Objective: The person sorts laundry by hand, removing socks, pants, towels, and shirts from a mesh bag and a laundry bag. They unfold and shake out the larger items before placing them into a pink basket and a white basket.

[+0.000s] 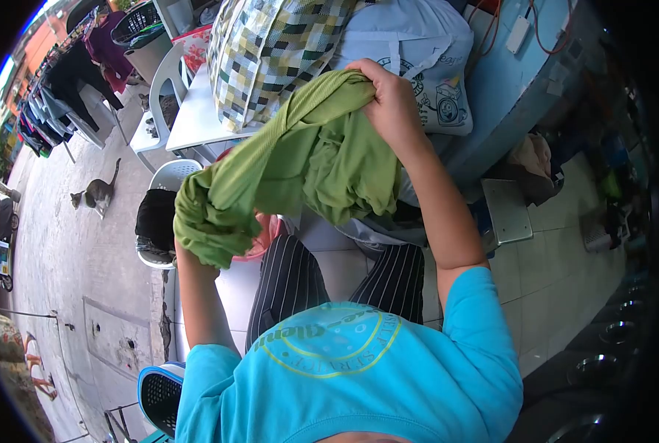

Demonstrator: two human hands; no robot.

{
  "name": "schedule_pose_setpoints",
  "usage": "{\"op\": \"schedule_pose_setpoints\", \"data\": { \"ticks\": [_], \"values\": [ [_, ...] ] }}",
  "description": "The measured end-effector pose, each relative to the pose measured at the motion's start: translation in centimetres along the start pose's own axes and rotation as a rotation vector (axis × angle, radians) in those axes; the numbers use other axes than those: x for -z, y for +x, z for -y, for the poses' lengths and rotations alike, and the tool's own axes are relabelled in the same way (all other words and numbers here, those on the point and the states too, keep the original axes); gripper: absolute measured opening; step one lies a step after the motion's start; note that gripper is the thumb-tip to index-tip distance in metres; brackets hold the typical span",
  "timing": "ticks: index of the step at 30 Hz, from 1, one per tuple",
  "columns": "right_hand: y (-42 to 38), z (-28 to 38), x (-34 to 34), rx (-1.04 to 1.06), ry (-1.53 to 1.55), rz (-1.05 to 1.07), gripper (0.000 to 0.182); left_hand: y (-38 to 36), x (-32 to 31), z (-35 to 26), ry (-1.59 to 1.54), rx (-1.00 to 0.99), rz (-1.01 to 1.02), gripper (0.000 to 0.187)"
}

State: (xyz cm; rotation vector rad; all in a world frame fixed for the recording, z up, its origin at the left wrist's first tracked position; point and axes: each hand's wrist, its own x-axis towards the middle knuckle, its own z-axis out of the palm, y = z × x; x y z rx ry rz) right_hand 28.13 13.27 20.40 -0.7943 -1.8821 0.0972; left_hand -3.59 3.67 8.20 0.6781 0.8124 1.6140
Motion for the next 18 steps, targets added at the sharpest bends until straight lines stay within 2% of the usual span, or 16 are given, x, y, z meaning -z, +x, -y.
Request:
{"op": "schedule_pose_setpoints", "data": {
  "ticks": [4,5,6,7,8,10,11,12,13,14,15,16,17,18],
  "values": [
    [-0.5,0.5,-1.1,-0.119,-0.068,0.039,0.033,-2.1,0.3,-2.5,0.085,0.154,-0.019,0.026],
    [-0.6,-0.1,-1.7,-0.215,-0.039,0.077,0.035,1.3,9.6,0.2,0.744,0.05,0.125,0.03],
    [-0.5,-0.8,-2.5,-0.308,-0.011,0.114,0.037,1.9,11.3,0.7,1.098,0.112,-0.061,0.035],
    [-0.6,-1.7,-3.8,-0.46,0.184,0.201,0.045,1.5,10.6,0.9,1.186,0.077,-0.023,0.036],
    [-0.4,0.0,-4.5,-0.458,0.189,0.205,0.045,0.9,9.5,1.5,1.274,0.044,0.015,0.037],
    [-1.0,4.3,-5.7,-0.839,0.625,0.341,0.051,1.1,9.7,4.8,0.932,0.132,0.295,0.079],
    [-1.3,5.8,-6.0,-0.859,0.645,0.471,0.052,-1.6,3.2,3.6,0.813,0.217,0.314,0.093],
    [-1.6,6.8,-6.4,-0.875,0.666,0.602,0.054,-1.8,2.7,6.9,0.787,-0.161,0.457,0.091],
    [-3.6,5.9,-9.0,-0.525,0.946,0.453,0.048,-3.1,-0.4,6.7,0.901,0.02,0.382,0.097],
    [-3.8,6.5,-9.4,-0.524,0.96,0.464,0.048,-2.7,-0.1,9.3,0.727,0.081,0.379,0.076],
    [-3.9,7.1,-9.5,-0.686,1.291,0.394,0.046,-1.6,1.9,12.7,0.968,-0.298,0.311,0.053],
    [-4.0,7.5,-9.7,-0.85,1.616,0.309,0.044,-1.4,1.1,13.2,1.064,-0.457,0.189,0.044],
    [-3.7,6.8,-9.9,-0.426,1.012,0.405,0.041,-1.3,0.3,12.5,0.94,-0.439,0.116,0.042],
    [-3.9,6.0,-8.4,-0.813,1.811,0.349,0.045,-1.3,-0.2,11.6,0.814,-0.421,0.047,0.041]
  ]
}}
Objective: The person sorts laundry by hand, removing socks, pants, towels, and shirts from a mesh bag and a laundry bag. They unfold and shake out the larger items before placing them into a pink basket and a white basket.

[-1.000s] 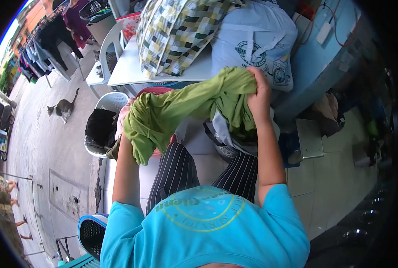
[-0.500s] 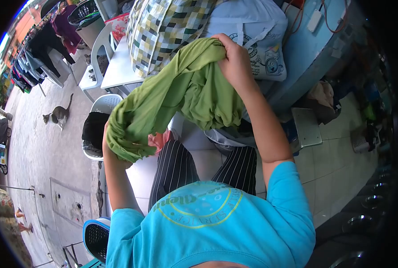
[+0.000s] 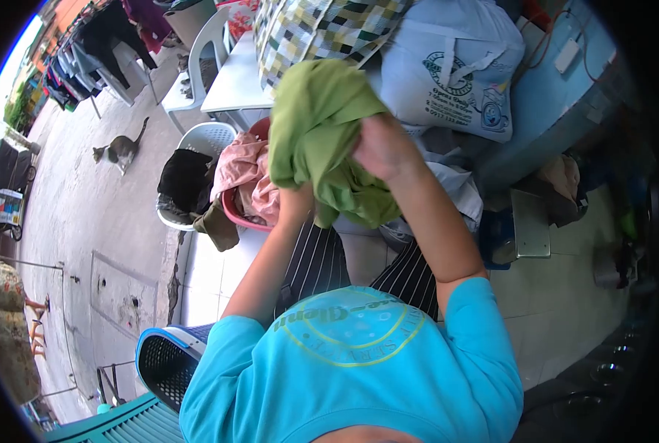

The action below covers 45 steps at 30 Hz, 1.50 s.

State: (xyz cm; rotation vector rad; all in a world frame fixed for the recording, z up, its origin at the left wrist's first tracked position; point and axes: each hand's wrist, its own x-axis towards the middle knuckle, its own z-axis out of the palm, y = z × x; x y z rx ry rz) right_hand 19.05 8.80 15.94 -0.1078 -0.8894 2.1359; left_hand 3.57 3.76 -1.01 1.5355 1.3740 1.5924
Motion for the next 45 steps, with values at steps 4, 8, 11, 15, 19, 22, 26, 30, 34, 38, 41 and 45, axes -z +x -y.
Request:
{"op": "schedule_pose_setpoints", "data": {
  "ticks": [4,8,11,15,19,22,26,30,34,38,41,45],
  "values": [
    [-3.1,-0.2,7.8,0.293,-0.475,-0.394,0.045,2.8,3.3,-0.9,-0.598,0.227,-0.242,0.04],
    [-10.4,-3.2,17.9,-0.331,-0.72,-0.649,0.035,6.5,9.2,-5.1,-0.178,-0.132,-0.327,0.029],
    [-15.3,-5.2,21.5,-0.484,-0.65,-0.69,0.033,8.8,11.4,-8.0,-0.437,-0.135,-0.389,0.032],
    [-18.5,-5.7,25.4,-0.51,-0.356,-0.995,0.062,11.9,14.2,-8.8,-0.526,-0.277,-0.377,0.032],
    [-18.1,-5.1,32.2,-0.486,-0.1,-1.131,0.08,12.9,14.4,-7.7,-0.482,-0.261,-0.46,0.037],
    [-16.6,-3.7,34.1,-0.44,-0.096,-1.127,0.067,13.0,14.4,-3.7,-0.33,-0.269,-0.603,0.046],
    [-12.8,0.9,34.2,-0.276,-0.337,-1.221,0.037,13.0,16.6,7.5,-0.048,-0.264,-0.689,0.058],
    [-9.6,8.4,27.8,-0.018,-0.853,-1.192,0.039,10.1,15.4,12.1,0.513,0.534,-0.17,0.065],
    [-10.7,10.3,32.8,0.022,-1.158,-0.924,0.04,5.1,8.4,10.9,0.555,0.603,0.533,0.056],
    [-13.4,7.3,32.7,-0.239,-0.97,-1.068,0.039,-3.4,1.3,11.9,0.616,0.449,0.959,0.06],
    [-17.6,3.5,39.1,-0.494,-1.667,-0.691,0.063,-7.3,-2.9,6.2,1.013,0.405,0.632,0.06],
    [-21.9,-2.9,38.0,-1.043,-1.908,-0.982,0.088,-7.4,-2.9,7.1,0.938,0.339,0.538,0.053]
  ]
}}
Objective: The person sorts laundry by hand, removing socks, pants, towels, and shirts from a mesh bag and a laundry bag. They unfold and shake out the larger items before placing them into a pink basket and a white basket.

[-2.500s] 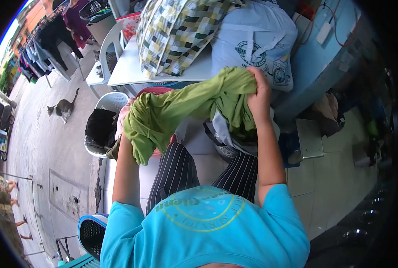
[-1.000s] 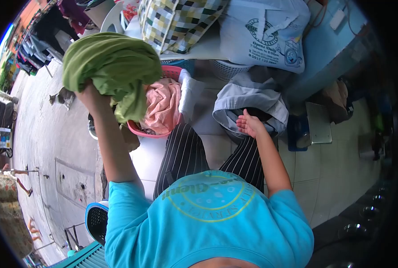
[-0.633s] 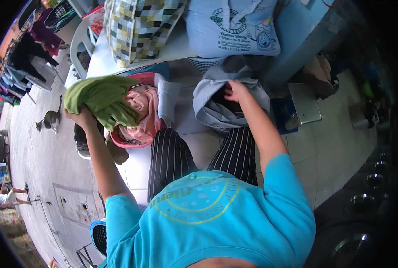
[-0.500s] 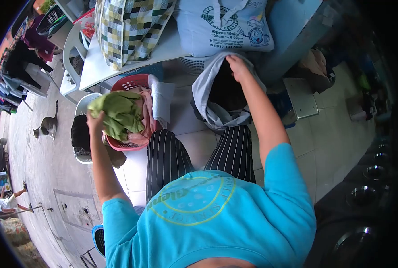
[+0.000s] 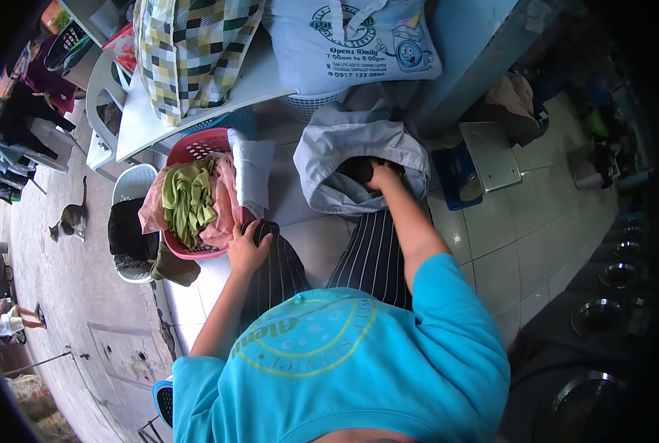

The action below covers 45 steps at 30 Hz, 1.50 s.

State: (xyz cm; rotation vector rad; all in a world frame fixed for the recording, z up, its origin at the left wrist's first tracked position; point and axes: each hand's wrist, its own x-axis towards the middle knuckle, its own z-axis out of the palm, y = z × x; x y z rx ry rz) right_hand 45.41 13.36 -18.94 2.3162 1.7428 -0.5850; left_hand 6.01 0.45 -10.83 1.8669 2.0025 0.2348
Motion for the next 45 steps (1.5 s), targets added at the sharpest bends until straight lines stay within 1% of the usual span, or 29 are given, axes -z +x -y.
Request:
{"op": "schedule_pose_setpoints", "data": {
  "ticks": [1,2,3,5,6,8,9,11,13,15,16,18,22,24,26,27,30,31,32,33,34,35,36,38,39,40,41,43,45],
  "values": [
    [-1.6,0.9,0.3,-0.143,-0.034,0.043,0.088,0.1,-0.1,0.1,0.001,-0.002,-0.001,0.053],
    [-1.8,1.2,0.0,-0.147,-0.013,0.005,0.086,0.2,-0.2,0.3,0.004,-0.009,-0.022,0.051],
    [-1.8,1.3,-0.1,-0.177,-0.013,-0.012,0.078,0.3,-0.4,0.3,0.007,-0.017,-0.043,0.049],
    [5.1,-1.3,-7.7,-0.246,0.096,-0.293,0.061,0.1,0.2,-0.4,0.006,-0.009,-0.047,0.048],
    [4.6,-1.7,-7.8,-0.248,0.1,-0.29,0.061,0.0,0.4,-0.7,0.004,0.003,-0.053,0.046],
    [4.1,-0.8,-6.9,-0.258,0.473,-0.588,0.045,0.2,-0.1,-0.3,0.003,-0.024,-0.084,0.046],
    [3.4,-1.4,-6.5,-0.123,0.243,-0.422,0.04,0.1,-0.3,0.2,0.002,-0.048,-0.111,0.045],
    [-1.1,-1.5,-2.9,0.028,0.23,-0.376,0.041,0.0,-0.6,0.6,-0.007,-0.058,-0.141,0.044],
    [-4.0,-2.0,-0.5,0.059,0.309,-0.436,0.043,-0.3,-0.1,0.5,-0.026,-0.052,-0.123,0.044],
    [-5.4,-2.6,1.2,0.065,0.373,-0.548,0.043,-0.5,-0.1,0.7,-0.013,-0.048,-0.162,0.044],
    [-6.5,-2.5,2.8,0.095,0.393,-0.635,0.041,-0.5,0.2,0.6,-0.017,-0.019,-0.113,0.044],
    [-8.8,-1.9,7.6,0.146,0.469,-0.757,0.039,-0.4,0.7,0.2,-0.025,0.013,-0.045,0.045],
    [-11.1,-2.4,16.9,0.234,0.738,-0.936,0.038,-0.1,0.1,-0.2,-0.011,0.022,-0.025,0.045],
    [-12.1,-2.9,20.9,0.207,0.767,-1.028,0.037,-0.1,-0.5,0.3,0.011,-0.012,-0.105,0.043],
    [-13.4,-2.8,24.3,0.35,1.186,-1.004,0.033,-0.1,-0.5,0.4,0.009,-0.03,-0.106,0.043],
    [-14.4,-2.7,25.9,0.333,1.174,-1.026,0.033,-0.1,-0.6,0.4,0.012,-0.026,-0.101,0.043],
    [-16.1,-1.7,27.7,0.548,1.48,-0.903,0.035,-0.1,-0.6,0.4,0.011,-0.024,-0.101,0.043],
    [-14.7,-2.1,26.4,0.476,1.357,-1.027,0.036,-0.1,-0.6,0.5,0.013,-0.04,-0.097,0.043],
    [-15.1,-1.1,25.0,0.47,1.403,-0.987,0.038,-0.1,-0.6,0.5,0.02,-0.029,-0.098,0.043],
    [-12.4,-2.0,22.2,0.453,0.843,-1.313,0.038,0.0,-0.7,0.4,0.026,-0.017,-0.101,0.043],
    [-13.5,-1.0,20.7,0.438,0.559,-1.36,0.034,-0.1,-0.4,0.2,0.02,-0.001,-0.083,0.043],
    [-12.2,-1.0,17.8,0.521,0.512,-1.354,0.031,-0.2,-0.2,0.0,0.02,-0.012,-0.081,0.043],
    [-10.2,-2.0,14.2,0.547,0.414,-1.254,0.033,-0.2,-0.1,-0.1,0.025,0.0,-0.076,0.043],
    [-7.4,-4.1,6.5,0.412,0.349,-0.945,0.04,-0.3,-0.3,0.1,0.025,0.015,-0.073,0.043],
    [-6.8,-4.9,3.8,0.251,0.228,-0.711,0.045,-0.3,-0.4,0.1,0.026,0.008,-0.069,0.043],
    [-7.7,-4.8,2.5,0.191,0.168,-0.577,0.048,-0.3,-0.3,0.1,0.019,0.013,-0.064,0.043],
    [-8.7,-4.4,2.3,0.179,0.127,-0.552,0.047,-0.3,-0.3,0.2,0.014,0.019,-0.059,0.043],
    [-10.2,-3.2,3.2,0.089,0.178,-0.481,0.043,-0.1,-0.5,0.5,0.005,0.007,-0.05,0.043],
    [-10.5,-3.0,3.2,0.093,0.184,-0.503,0.041,0.0,-0.6,0.3,0.014,0.017,-0.048,0.044]
  ]
}}
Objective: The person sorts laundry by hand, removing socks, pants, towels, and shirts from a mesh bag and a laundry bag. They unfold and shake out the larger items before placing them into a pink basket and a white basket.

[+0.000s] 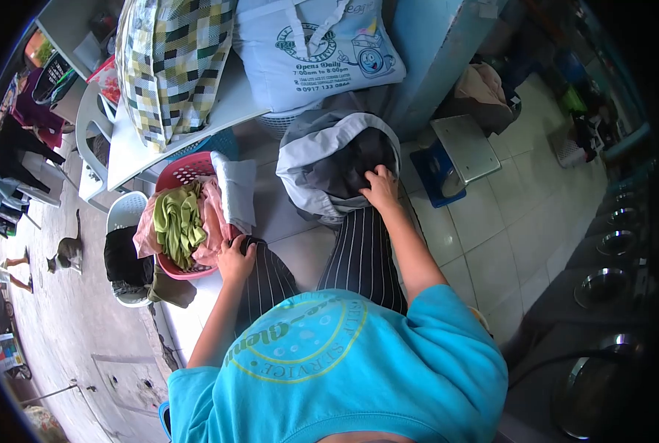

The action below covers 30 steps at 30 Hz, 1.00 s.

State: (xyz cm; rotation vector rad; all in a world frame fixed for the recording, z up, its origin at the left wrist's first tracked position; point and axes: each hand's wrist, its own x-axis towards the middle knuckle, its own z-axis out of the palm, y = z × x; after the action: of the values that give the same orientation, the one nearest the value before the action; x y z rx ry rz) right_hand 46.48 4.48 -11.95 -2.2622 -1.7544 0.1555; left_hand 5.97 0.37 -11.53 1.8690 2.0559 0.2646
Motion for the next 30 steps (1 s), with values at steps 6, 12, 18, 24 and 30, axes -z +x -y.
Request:
{"op": "schedule_pose_setpoints", "data": {
  "ticks": [6,12,18,24,30],
  "values": [
    [-2.0,3.5,3.5,0.171,0.296,-0.427,0.029,-0.1,-0.1,-0.3,0.019,-0.012,-0.031,0.043],
    [-10.6,12.9,7.1,0.666,0.572,-0.204,0.024,0.3,0.7,-3.9,-1.215,-0.151,0.255,0.055],
    [-12.7,13.9,4.9,0.909,0.315,0.263,0.021,1.4,-0.4,-9.8,-1.284,0.184,0.53,0.026],
    [-7.5,12.1,4.5,0.22,0.84,-0.238,0.02,-0.8,3.5,-9.9,-1.325,-0.188,0.46,0.02],
    [-4.4,11.5,3.5,0.008,0.487,0.256,0.07,-2.7,7.1,-8.7,-1.578,-0.231,0.481,0.023]
  ]
}}
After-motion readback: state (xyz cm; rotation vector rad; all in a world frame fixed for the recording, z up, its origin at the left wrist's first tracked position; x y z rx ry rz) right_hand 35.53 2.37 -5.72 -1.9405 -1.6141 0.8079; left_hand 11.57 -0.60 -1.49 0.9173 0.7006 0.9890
